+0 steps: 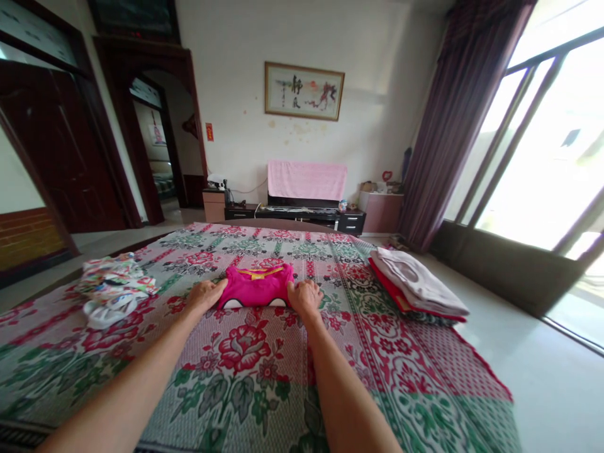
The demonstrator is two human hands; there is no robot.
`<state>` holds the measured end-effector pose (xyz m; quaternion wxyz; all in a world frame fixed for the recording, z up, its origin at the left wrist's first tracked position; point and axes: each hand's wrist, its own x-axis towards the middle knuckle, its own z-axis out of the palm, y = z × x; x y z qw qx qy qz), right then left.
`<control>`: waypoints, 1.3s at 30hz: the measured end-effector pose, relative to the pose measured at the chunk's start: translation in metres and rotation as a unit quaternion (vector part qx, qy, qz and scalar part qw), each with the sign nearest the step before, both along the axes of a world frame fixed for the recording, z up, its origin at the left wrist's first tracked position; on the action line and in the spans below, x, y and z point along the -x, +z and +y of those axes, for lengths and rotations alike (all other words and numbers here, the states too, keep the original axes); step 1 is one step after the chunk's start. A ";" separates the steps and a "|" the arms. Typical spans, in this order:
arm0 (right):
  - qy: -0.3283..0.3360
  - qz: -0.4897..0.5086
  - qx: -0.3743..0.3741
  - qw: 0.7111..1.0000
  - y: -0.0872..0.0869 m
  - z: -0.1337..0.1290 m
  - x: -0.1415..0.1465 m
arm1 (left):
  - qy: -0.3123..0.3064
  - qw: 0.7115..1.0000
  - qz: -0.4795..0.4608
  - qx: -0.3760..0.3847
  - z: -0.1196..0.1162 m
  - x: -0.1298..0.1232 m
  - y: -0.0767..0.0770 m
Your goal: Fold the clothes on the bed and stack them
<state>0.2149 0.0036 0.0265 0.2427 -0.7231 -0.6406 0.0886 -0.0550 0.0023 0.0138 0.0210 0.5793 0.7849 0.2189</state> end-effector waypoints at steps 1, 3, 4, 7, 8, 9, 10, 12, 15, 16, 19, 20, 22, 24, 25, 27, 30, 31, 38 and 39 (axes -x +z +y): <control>0.002 -0.004 -0.016 1.000 -0.004 -0.001 0.001 | -0.001 1.000 0.007 -0.004 -0.002 -0.001 -0.001; 0.007 -0.011 -0.046 0.999 -0.011 -0.002 0.004 | -0.005 0.999 0.030 -0.021 -0.005 -0.003 -0.005; 0.011 -0.014 -0.055 0.998 -0.013 -0.002 0.005 | -0.006 0.999 0.043 -0.031 -0.005 -0.003 -0.007; 0.016 -0.020 -0.067 0.997 -0.016 -0.002 0.005 | -0.004 0.997 0.064 -0.045 -0.007 -0.005 -0.013; 0.016 -0.024 -0.068 0.997 -0.016 -0.002 0.005 | -0.002 0.997 0.065 -0.047 -0.007 -0.006 -0.014; 0.016 -0.027 -0.067 0.997 -0.016 -0.002 0.005 | -0.001 0.997 0.066 -0.051 -0.008 -0.007 -0.015; 0.016 -0.029 -0.065 0.997 -0.015 -0.002 0.004 | -0.001 0.996 0.066 -0.057 -0.009 -0.007 -0.015; 0.018 -0.031 -0.064 0.997 -0.016 -0.001 0.004 | -0.004 0.995 0.067 -0.070 -0.010 -0.008 -0.016; 0.022 -0.031 -0.066 0.997 -0.016 -0.001 0.004 | -0.009 0.994 0.065 -0.083 -0.011 -0.008 -0.019; 0.024 -0.031 -0.066 0.997 -0.017 0.000 0.004 | -0.010 0.994 0.064 -0.085 -0.011 -0.008 -0.020; 0.032 -0.031 -0.062 0.997 -0.017 0.002 0.004 | -0.008 0.994 0.063 -0.090 -0.009 -0.008 -0.023; 0.036 -0.029 -0.061 0.997 -0.017 0.003 0.004 | -0.007 0.994 0.063 -0.092 -0.009 -0.008 -0.023; 0.044 -0.021 -0.059 0.997 -0.017 0.006 0.004 | -0.004 0.993 0.064 -0.095 -0.008 -0.008 -0.024; 0.049 -0.010 -0.055 0.997 -0.017 0.008 0.004 | -0.004 0.993 0.063 -0.095 -0.008 -0.009 -0.022; 0.051 -0.008 -0.054 0.997 -0.017 0.010 0.004 | -0.004 0.994 0.061 -0.094 -0.008 -0.009 -0.021; 0.057 -0.011 -0.052 0.997 -0.018 0.012 0.003 | 0.000 0.994 0.051 -0.092 -0.009 -0.009 -0.018; 0.060 -0.016 -0.054 0.997 -0.019 0.015 0.004 | 0.006 0.996 0.041 -0.081 -0.008 -0.009 -0.015; 0.058 -0.015 -0.051 0.997 -0.020 0.015 0.004 | 0.006 0.996 0.040 -0.077 -0.008 -0.009 -0.014; 0.058 -0.024 -0.034 0.997 -0.020 0.021 0.011 | 0.009 0.997 0.045 -0.065 -0.006 -0.013 -0.014; 0.058 -0.025 -0.037 0.997 -0.020 0.021 0.011 | 0.003 0.997 0.044 -0.068 -0.006 -0.013 -0.014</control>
